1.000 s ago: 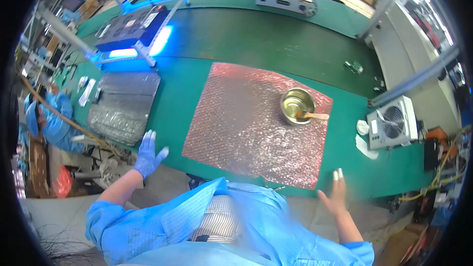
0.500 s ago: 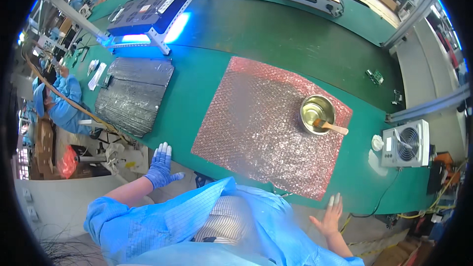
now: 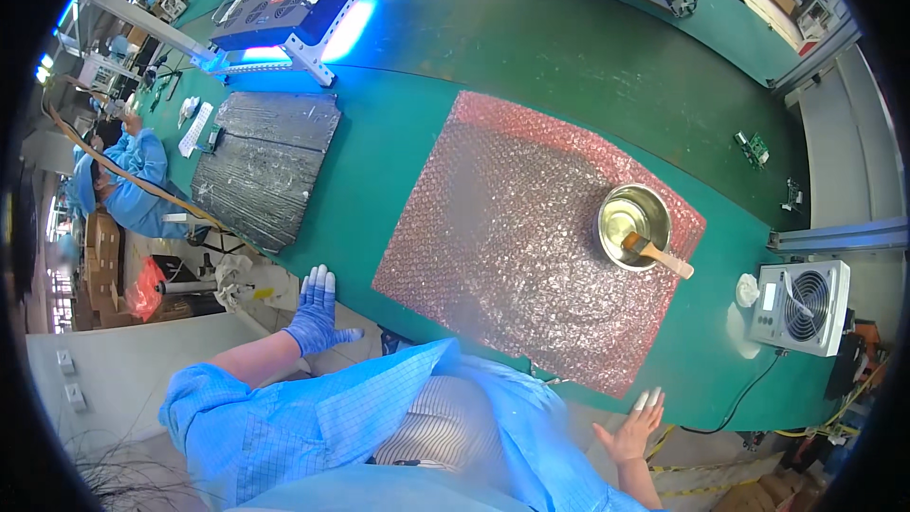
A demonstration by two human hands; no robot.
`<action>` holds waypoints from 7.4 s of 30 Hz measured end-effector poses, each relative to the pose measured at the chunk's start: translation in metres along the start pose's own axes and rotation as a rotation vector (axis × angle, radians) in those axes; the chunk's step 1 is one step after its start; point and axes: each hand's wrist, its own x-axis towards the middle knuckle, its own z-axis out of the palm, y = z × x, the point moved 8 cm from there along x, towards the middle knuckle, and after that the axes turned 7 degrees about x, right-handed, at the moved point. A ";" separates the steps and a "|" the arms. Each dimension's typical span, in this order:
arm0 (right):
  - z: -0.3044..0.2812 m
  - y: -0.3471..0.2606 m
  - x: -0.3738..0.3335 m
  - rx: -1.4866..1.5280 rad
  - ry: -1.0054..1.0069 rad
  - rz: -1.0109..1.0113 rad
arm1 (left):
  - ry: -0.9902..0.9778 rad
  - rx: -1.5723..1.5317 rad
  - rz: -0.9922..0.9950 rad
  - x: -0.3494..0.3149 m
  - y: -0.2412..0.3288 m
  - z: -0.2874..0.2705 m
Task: Applying a liquid coating to printed circuit boards using a brush.
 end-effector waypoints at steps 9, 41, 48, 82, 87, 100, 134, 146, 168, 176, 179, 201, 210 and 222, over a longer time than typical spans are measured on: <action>-0.003 -0.003 -0.009 -0.007 0.112 -0.077 | 0.023 -0.043 -0.020 -0.002 0.003 -0.011; -0.062 0.055 -0.003 0.604 0.418 0.248 | 0.587 -0.932 -0.116 0.066 -0.043 -0.102; -0.107 0.024 0.012 0.218 0.598 0.091 | 0.771 -0.510 0.020 0.098 -0.073 -0.090; -0.138 0.014 0.041 0.624 0.803 0.281 | 0.987 -1.085 -0.152 0.073 -0.025 -0.131; -0.113 0.014 0.051 0.693 0.731 0.233 | 0.897 -1.317 -0.099 0.083 0.001 -0.125; -0.150 0.009 0.037 0.316 0.888 0.218 | 1.238 -0.045 -0.159 0.072 0.030 -0.172; -0.124 -0.002 0.061 0.718 0.863 0.241 | 0.969 -1.026 -0.378 0.077 0.015 -0.170; -0.110 -0.001 0.057 0.841 1.014 0.280 | 1.035 -0.988 -0.364 0.098 -0.033 -0.120; -0.120 -0.015 0.076 0.633 1.077 0.075 | 1.204 -1.047 -0.517 0.058 -0.026 -0.157; -0.116 -0.017 0.081 0.755 1.123 -0.002 | 1.165 -1.223 -0.272 0.049 -0.014 -0.173; -0.114 -0.013 0.087 0.938 1.094 -0.024 | 1.179 -1.287 -0.271 0.047 -0.011 -0.174; -0.115 0.008 0.083 0.592 1.173 0.099 | 1.095 -1.135 -0.389 0.052 -0.028 -0.156; -0.108 0.017 0.087 0.844 1.178 0.004 | 1.040 -1.189 -0.316 0.054 -0.014 -0.166; -0.120 -0.008 0.086 0.278 1.176 -0.037 | 1.121 -0.881 -0.287 0.081 -0.002 -0.164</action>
